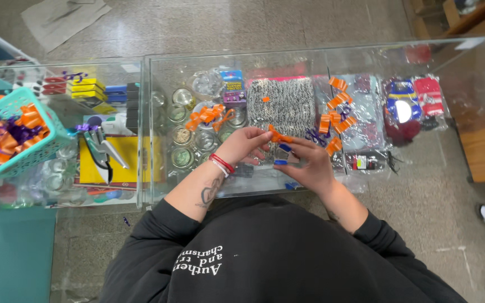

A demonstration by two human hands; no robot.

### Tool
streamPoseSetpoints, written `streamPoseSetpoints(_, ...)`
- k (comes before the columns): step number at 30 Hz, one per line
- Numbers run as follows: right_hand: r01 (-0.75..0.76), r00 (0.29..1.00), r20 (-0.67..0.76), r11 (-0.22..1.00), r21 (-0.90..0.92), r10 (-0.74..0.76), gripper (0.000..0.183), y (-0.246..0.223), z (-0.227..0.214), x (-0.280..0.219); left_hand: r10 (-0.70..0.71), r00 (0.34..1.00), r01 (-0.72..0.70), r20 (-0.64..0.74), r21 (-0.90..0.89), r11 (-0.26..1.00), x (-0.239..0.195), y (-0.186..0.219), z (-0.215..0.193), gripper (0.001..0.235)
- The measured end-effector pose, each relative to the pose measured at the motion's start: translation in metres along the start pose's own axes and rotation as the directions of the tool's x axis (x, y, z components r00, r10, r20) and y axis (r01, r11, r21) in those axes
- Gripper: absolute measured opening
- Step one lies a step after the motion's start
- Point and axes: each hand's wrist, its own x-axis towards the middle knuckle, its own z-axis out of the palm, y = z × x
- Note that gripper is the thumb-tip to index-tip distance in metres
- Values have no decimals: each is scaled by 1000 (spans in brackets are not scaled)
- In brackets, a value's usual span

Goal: The person assembles small decorative bows by folding orange and purple ribbons and securing them with a stapler. They repeatedly pick up ribbons, fold them into bow shapes, and staple the center before placing the finished bows on the glass counter.

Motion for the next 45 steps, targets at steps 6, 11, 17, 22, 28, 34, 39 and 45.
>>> streamPoseSetpoints(6, 441, 890, 33, 842, -311, -454, 47, -6, 33, 15, 18, 997, -42, -77, -332, 942, -13, -23, -25, 25)
streamPoseSetpoints(11, 529, 839, 139, 728, -436, -526, 46, -46, 60, 30, -23, 999, 36, 31, -565, 825, -33, -25, -60, 21)
streamPoseSetpoints(17, 541, 812, 74, 698, -470, -579, 32, -76, 98, 36, -79, 962, 230, 261, -623, 748, -57, -13, -105, 32)
streamPoseSetpoints(22, 452, 885, 48, 830, -327, -463, 52, -90, 117, 31, 31, 990, 58, 135, -610, 790, -61, -22, -137, 18)
streamPoseSetpoints(28, 235, 966, -30, 922, -306, -256, 52, -126, 123, 27, 300, 948, -225, 106, -446, 867, -80, -22, -159, 16)
streamPoseSetpoints(34, 206, 974, -17, 919, -336, -225, 48, -169, 128, 36, 471, 851, -396, 231, -306, 866, -101, -7, -162, 20)
streamPoseSetpoints(39, 191, 980, 36, 883, -430, -195, 50, -169, 135, 31, 470, 839, -403, 274, -268, 875, -104, -6, -160, 29)
streamPoseSetpoints(45, 166, 986, 63, 852, -496, -155, 48, -170, 137, 27, 485, 841, -474, 241, -106, 874, -104, -11, -158, 19)
